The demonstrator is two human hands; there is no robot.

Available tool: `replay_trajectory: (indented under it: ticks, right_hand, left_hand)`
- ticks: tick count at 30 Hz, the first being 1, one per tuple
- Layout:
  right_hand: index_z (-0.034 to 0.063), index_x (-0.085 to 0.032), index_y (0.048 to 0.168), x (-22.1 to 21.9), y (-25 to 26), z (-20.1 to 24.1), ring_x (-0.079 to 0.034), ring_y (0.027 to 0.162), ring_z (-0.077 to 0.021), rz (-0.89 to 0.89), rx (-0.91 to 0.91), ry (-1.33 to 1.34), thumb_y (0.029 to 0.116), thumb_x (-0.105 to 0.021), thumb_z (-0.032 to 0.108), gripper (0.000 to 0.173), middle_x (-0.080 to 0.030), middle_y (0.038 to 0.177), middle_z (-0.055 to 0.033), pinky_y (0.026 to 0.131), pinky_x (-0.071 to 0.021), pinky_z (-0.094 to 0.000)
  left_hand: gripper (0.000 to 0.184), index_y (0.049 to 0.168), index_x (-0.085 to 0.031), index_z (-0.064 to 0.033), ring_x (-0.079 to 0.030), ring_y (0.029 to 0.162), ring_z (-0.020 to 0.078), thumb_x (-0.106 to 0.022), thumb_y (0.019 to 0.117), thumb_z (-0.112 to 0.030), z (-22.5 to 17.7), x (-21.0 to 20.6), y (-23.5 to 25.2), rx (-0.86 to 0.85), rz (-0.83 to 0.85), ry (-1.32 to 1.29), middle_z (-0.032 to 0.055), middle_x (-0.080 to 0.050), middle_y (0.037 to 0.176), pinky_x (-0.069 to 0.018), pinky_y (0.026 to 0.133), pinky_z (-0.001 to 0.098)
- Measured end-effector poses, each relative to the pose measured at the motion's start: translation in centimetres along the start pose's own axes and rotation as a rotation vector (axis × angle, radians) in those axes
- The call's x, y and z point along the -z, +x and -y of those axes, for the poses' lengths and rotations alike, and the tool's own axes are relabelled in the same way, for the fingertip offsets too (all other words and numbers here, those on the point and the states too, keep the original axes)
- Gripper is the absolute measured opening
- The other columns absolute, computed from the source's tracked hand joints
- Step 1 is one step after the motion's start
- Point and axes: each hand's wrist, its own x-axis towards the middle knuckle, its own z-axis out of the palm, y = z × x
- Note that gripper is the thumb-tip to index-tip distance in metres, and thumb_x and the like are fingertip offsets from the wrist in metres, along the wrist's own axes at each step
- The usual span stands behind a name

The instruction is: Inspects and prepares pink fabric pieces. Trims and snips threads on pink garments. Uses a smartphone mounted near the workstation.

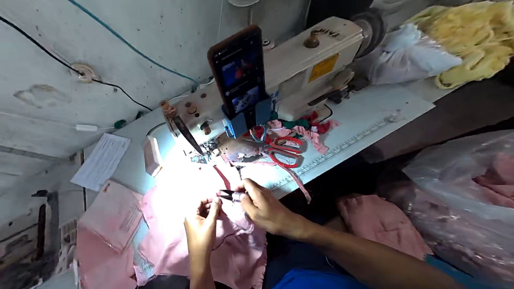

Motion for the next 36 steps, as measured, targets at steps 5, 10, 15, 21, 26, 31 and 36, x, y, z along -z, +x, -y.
replay_trajectory:
  ticks: [5,10,15,21,26,31,36]
  right_hand:
    - [0.0028,-0.066,0.119,-3.2,1.3,0.4,-0.065,0.103,-0.0197,0.081,0.042,0.089,0.0925,-0.07,0.039,0.045,-0.067,0.111,-0.0131,0.091,-0.0532,-0.0366]
    - [0.0078,-0.072,0.113,-3.5,1.5,0.1,-0.067,0.094,-0.016,0.078,0.068,0.094,0.0953,-0.068,0.035,0.032,-0.071,0.1,-0.0073,0.083,-0.0546,-0.0363]
    - [0.0129,-0.075,0.108,-3.0,0.8,0.2,-0.07,0.088,-0.0173,0.024,0.069,-0.082,0.0936,-0.068,0.033,0.026,-0.073,0.096,-0.0034,0.075,-0.0569,-0.0422]
    - [0.0118,-0.071,0.096,-3.9,0.5,0.2,-0.068,0.073,-0.0175,-0.112,0.213,-0.272,0.0849,-0.075,0.031,0.023,-0.069,0.086,-0.0033,0.058,-0.0544,-0.0396]
    - [0.0084,-0.071,0.098,-5.0,0.7,0.2,-0.068,0.08,-0.0185,-0.115,0.01,-0.034,0.0908,-0.067,0.035,0.028,-0.071,0.087,-0.006,0.067,-0.0542,-0.0411]
    - [0.0151,-0.074,0.106,-3.7,0.6,-0.1,-0.069,0.081,-0.015,-0.103,0.217,-0.235,0.089,-0.071,0.031,0.024,-0.072,0.096,-0.0006,0.064,-0.0561,-0.0393]
    - [0.0152,-0.076,0.103,-3.1,0.4,0.0,-0.069,0.074,-0.0153,-0.128,0.396,-0.389,0.0875,-0.071,0.021,0.017,-0.072,0.09,0.0001,0.059,-0.0565,-0.0362]
  left_hand:
    - [0.008,0.097,-0.071,0.0012,-0.071,0.071,0.0095,-0.068,0.0915,-0.003,0.0,0.8,-1.9,-0.103,-0.061,-0.133,0.004,-0.073,0.081,-0.0616,0.067,0.0253]
    - [0.01,0.098,-0.071,0.0039,-0.072,0.07,0.0154,-0.068,0.0951,-0.005,-0.1,1.3,-2.5,-0.071,-0.063,-0.215,0.0084,-0.073,0.082,-0.0634,0.068,0.0305]
    - [0.01,0.102,-0.071,0.0035,-0.072,0.075,0.0136,-0.066,0.0951,-0.003,0.1,1.0,-2.7,-0.089,-0.002,-0.253,0.0081,-0.074,0.086,-0.0623,0.072,0.028]
    - [0.01,0.098,-0.072,0.0017,-0.071,0.072,0.0088,-0.067,0.0898,0.0,-0.2,1.0,-3.0,-0.13,-0.023,-0.155,0.0038,-0.074,0.082,-0.0604,0.069,0.0233]
    - [0.004,0.091,-0.071,-0.0008,-0.068,0.065,0.0075,-0.069,0.0882,-0.003,-0.4,0.4,-2.6,-0.119,-0.1,-0.114,0.0017,-0.071,0.075,-0.0594,0.062,0.023]
    - [0.005,0.091,-0.071,0.0002,-0.069,0.068,0.0084,-0.066,0.0903,0.0,-0.3,0.7,-2.6,-0.073,-0.062,-0.161,0.0028,-0.071,0.075,-0.0593,0.066,0.0229]
    - [0.008,0.097,-0.071,0.0026,-0.07,0.072,0.0097,-0.064,0.092,0.002,0.2,0.8,-3.0,-0.043,-0.033,-0.246,0.0045,-0.073,0.081,-0.0605,0.069,0.0246]
